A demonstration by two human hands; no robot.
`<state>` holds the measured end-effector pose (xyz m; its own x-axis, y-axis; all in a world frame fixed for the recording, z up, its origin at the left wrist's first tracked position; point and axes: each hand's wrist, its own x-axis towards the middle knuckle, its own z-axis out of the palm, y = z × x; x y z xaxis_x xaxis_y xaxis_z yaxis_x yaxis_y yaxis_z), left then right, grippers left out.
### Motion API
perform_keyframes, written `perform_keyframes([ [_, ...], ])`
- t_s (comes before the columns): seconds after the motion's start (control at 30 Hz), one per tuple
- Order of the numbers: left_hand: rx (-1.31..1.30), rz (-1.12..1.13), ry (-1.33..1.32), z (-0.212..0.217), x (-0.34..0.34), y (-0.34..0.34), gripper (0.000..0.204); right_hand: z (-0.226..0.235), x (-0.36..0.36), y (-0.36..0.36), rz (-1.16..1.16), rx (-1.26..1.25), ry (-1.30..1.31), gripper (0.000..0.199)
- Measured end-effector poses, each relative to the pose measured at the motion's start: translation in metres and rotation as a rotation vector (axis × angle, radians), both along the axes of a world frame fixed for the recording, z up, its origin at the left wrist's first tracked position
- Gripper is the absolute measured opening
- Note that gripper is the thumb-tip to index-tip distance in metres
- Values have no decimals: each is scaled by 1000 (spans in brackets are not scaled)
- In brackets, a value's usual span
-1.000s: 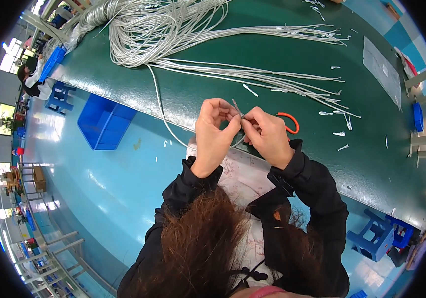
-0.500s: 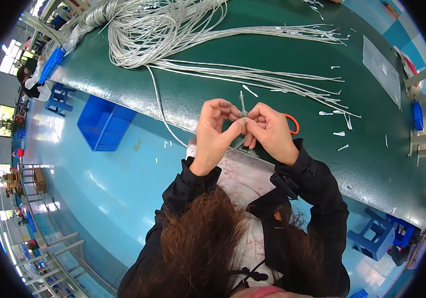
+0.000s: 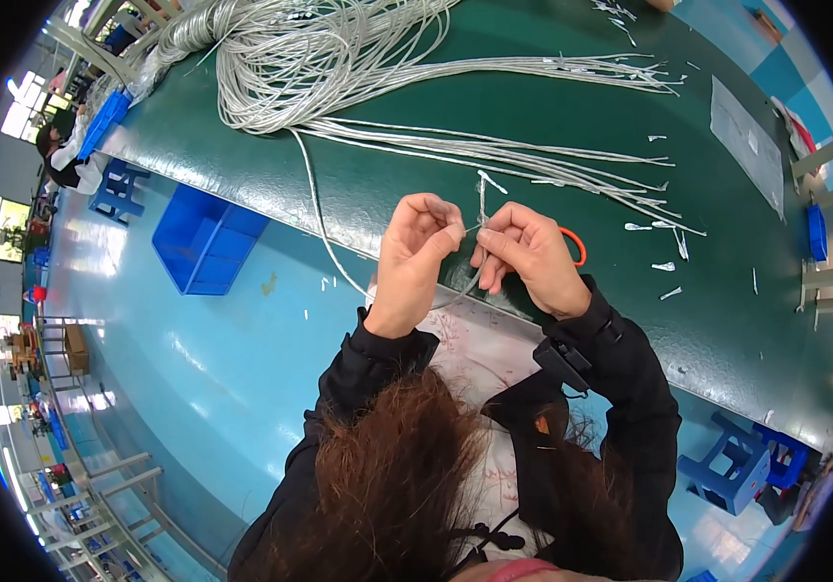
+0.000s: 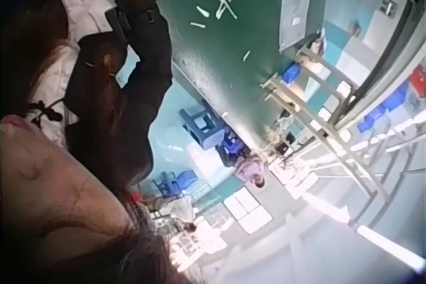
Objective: The person strips the outer casing from a cable by hand, uses shears to trim the internal fibers, and separates the colored wires before setting it aside and repeating the process.
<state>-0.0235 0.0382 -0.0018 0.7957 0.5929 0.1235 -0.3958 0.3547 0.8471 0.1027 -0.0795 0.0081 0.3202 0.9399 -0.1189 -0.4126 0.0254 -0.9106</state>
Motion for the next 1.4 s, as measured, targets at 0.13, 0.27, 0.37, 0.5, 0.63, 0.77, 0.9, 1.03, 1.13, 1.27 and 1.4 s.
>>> perform_keyframes([
  [0.13,-115,-32,-37,5,0,-2,21,-4,-2,0,-26,2,-98,10],
  [0.27,-236,-86,-106,13,-2,0,24,-6,-3,1,-56,-37,-166,10],
  [0.37,-153,-38,-45,17,-4,-2,25,-6,-6,1,-75,-52,-206,8],
  [0.5,228,120,210,12,-4,-2,23,-4,-11,1,-109,-56,-357,6],
  [0.63,608,204,374,8,-4,0,17,-2,-17,1,-138,-62,-481,5],
  [0.77,868,300,368,13,-4,2,11,0,-19,0,-155,-72,-562,4],
  [0.9,1029,331,376,14,-4,3,9,-3,-18,1,-151,-77,-614,4],
  [1.03,731,250,393,12,-4,-2,4,-3,-20,-1,-197,5,-736,4],
  [1.13,116,96,335,7,-1,-8,2,-8,-23,-1,-240,61,-775,3],
  [1.27,-78,75,281,11,1,-10,10,-9,-21,0,-255,70,-694,4],
  [1.4,424,243,375,17,1,-11,6,-3,-23,1,-281,35,-603,9],
])
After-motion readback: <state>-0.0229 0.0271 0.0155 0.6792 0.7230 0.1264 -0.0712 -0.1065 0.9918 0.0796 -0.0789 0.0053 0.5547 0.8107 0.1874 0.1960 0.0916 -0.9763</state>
